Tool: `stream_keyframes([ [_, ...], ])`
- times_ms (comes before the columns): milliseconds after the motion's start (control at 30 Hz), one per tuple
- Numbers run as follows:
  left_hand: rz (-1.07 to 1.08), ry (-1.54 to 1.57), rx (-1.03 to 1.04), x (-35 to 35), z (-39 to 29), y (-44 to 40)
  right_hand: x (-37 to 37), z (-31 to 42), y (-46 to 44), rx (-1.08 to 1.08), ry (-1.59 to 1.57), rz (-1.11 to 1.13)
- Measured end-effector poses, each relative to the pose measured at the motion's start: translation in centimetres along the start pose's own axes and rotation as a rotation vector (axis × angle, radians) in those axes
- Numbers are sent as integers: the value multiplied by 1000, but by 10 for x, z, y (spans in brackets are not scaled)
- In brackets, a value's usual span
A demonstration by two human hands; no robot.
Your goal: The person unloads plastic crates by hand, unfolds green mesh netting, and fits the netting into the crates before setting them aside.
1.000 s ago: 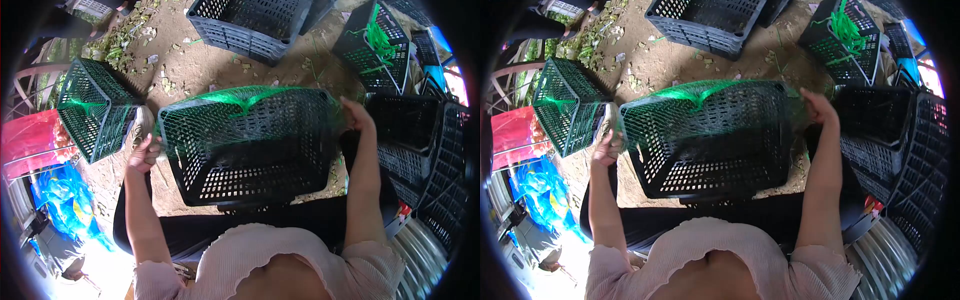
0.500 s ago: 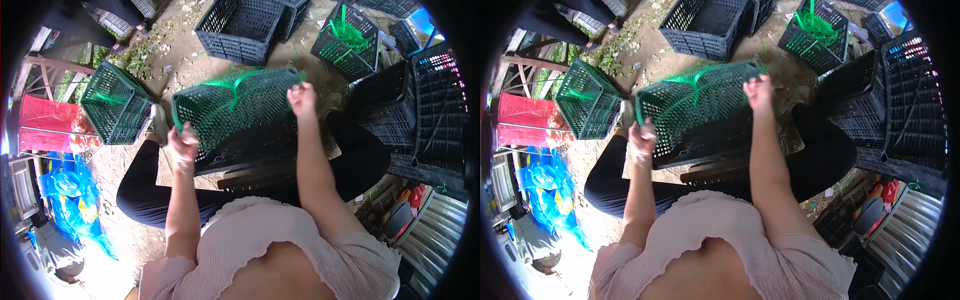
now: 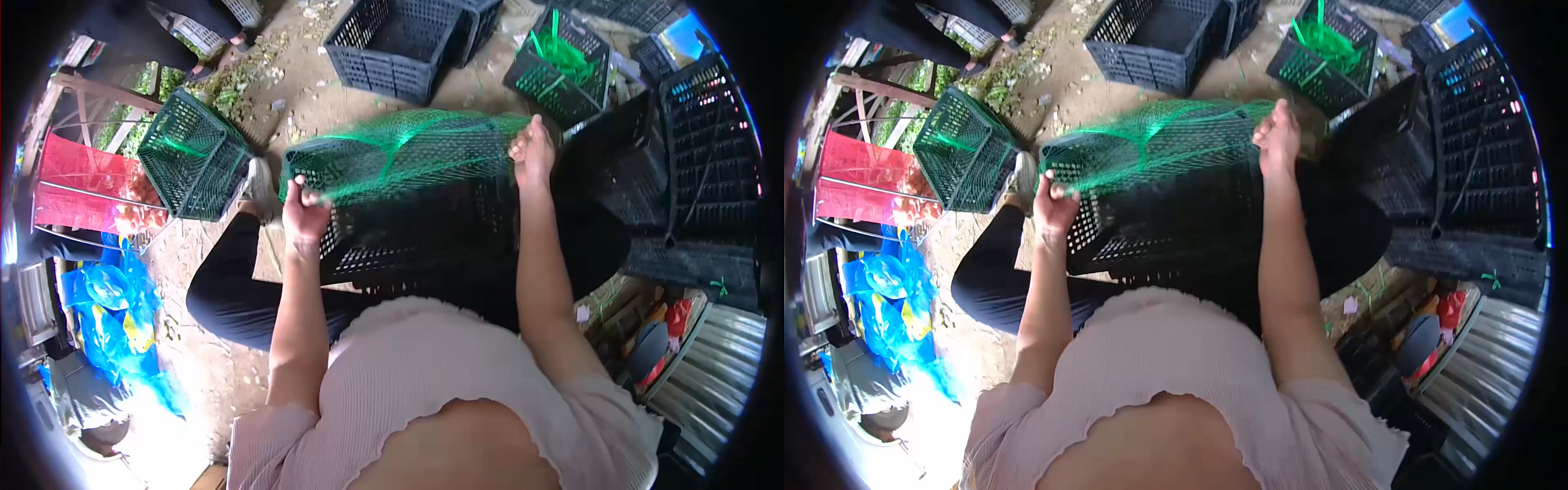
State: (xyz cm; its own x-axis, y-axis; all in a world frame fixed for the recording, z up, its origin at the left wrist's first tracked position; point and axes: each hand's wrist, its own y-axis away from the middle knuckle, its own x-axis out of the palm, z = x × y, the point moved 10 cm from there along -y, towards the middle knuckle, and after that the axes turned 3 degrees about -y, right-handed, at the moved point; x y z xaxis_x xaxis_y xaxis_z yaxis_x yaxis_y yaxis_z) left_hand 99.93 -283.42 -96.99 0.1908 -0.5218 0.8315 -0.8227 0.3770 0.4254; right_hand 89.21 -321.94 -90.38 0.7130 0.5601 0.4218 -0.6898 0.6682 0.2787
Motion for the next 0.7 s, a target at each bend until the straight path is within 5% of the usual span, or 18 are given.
stream_keyframes([
  [33,-102,-36,52,-2,3,8,-26,-6,-5,-40,183,-30],
  [100,-663,-80,-89,-91,30,38,-146,-111,6,473,584,-297],
  [133,-546,-330,-93,-131,24,39,-142,-105,-15,391,836,-141],
  [167,-743,-974,222,-152,-24,52,-134,-105,-33,310,1080,17],
  [233,-822,-1748,433,-101,-64,81,-130,-113,-20,221,1388,148],
  [333,-799,-952,159,-142,-26,73,-86,-88,-4,193,1484,-11],
  [467,-701,-928,95,-158,-31,44,-78,-115,-22,-7,1155,18],
  [500,-714,-1247,190,-99,-49,55,-66,-107,-36,-79,1031,28],
  [600,-674,-1024,292,-93,-72,26,-33,-70,-35,-202,701,38],
  [700,-529,-893,282,-47,-75,7,-11,-23,-47,-281,830,-2],
])
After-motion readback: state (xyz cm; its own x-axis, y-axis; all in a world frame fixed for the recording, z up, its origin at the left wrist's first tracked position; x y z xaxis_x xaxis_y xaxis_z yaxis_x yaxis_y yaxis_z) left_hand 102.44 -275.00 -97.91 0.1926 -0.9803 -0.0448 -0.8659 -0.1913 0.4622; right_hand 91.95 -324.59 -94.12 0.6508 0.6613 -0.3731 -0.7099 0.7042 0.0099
